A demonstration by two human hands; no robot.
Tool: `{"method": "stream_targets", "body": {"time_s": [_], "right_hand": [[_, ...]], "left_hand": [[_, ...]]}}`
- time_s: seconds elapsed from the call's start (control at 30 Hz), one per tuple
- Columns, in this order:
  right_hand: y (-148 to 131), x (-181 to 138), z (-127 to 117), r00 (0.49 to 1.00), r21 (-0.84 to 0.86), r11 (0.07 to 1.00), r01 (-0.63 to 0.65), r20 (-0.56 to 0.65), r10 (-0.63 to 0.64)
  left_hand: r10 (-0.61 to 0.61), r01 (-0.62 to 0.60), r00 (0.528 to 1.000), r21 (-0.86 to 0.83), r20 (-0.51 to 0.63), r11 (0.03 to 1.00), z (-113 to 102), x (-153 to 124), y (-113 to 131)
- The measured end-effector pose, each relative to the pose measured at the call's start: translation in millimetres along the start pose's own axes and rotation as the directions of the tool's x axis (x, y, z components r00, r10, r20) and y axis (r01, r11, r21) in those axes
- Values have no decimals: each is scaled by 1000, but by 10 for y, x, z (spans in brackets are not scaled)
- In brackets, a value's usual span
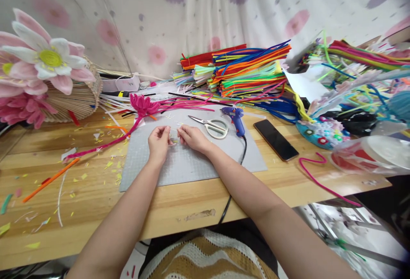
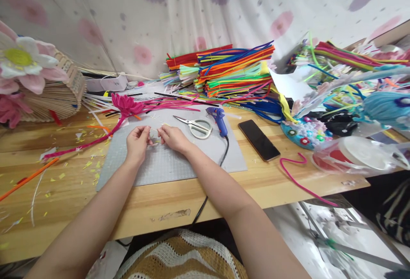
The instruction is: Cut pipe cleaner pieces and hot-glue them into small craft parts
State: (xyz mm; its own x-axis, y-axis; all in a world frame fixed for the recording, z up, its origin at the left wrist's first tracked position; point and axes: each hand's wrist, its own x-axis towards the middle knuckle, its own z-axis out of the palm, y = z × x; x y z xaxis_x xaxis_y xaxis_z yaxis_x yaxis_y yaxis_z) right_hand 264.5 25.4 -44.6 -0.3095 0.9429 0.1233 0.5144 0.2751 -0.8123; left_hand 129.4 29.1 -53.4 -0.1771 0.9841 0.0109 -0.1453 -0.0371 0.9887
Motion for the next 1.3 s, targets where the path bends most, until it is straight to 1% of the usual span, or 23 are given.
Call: {"method": "stream_targets", "body": {"time_s": [0.13,0.2,0.23,0.3,0.4,0.5,0.57,0.63,0.7,0.83,0.9,1.0,1.13,1.23,1.3], "right_hand": [[29,2,12,999,-67,998,7,-48,-10],[50,8,27,998,-28,999,-21,-57,19],[61,12,36,998,24,999,-46,-45,47],[77,24,54,993,186,976,-116,20,115],[78,41,70,973,412,881,-231,120,199],[56,50,66,957,506,813,-289,142,252],[52,49,61,955,521,800,-297,151,257],[71,46,61,958,505,814,-288,144,249],[110,43,63,969,457,854,-247,96,228],[175,52,62,985,284,954,-96,-110,132],[168,66,71,984,205,978,-31,-163,66],[109,94,119,991,114,993,1,-135,15],[41,116,189,995,23,999,-31,-98,33],[58,116,180,989,13,998,-65,-130,66],[91,112,146,983,50,994,-93,-152,100]], "left_hand": [[1,-1,1000,-19,-16,1000,-22,21,-7],[-7,6,1000,-26,-17,1000,-25,26,-8],[-9,8,1000,-30,-18,1000,-25,28,-7],[-12,12,1000,-34,-17,999,-23,28,-5],[-21,20,1000,-34,-19,999,-21,25,-2],[-25,24,999,-26,-26,999,-24,23,-6],[-22,22,999,-23,-27,999,-28,23,-12],[-17,17,1000,-19,-25,1000,-31,24,-15],[-15,15,1000,-18,-23,1000,-34,25,-16],[-25,24,1000,-43,-13,999,-31,23,-9],[-29,29,1000,-52,0,998,-24,19,-1],[-39,39,999,-49,18,998,-12,8,17],[-53,55,998,-76,34,996,-21,9,44],[-66,72,997,-172,39,983,-39,28,73],[-91,95,995,-239,27,966,-46,39,97]]}}
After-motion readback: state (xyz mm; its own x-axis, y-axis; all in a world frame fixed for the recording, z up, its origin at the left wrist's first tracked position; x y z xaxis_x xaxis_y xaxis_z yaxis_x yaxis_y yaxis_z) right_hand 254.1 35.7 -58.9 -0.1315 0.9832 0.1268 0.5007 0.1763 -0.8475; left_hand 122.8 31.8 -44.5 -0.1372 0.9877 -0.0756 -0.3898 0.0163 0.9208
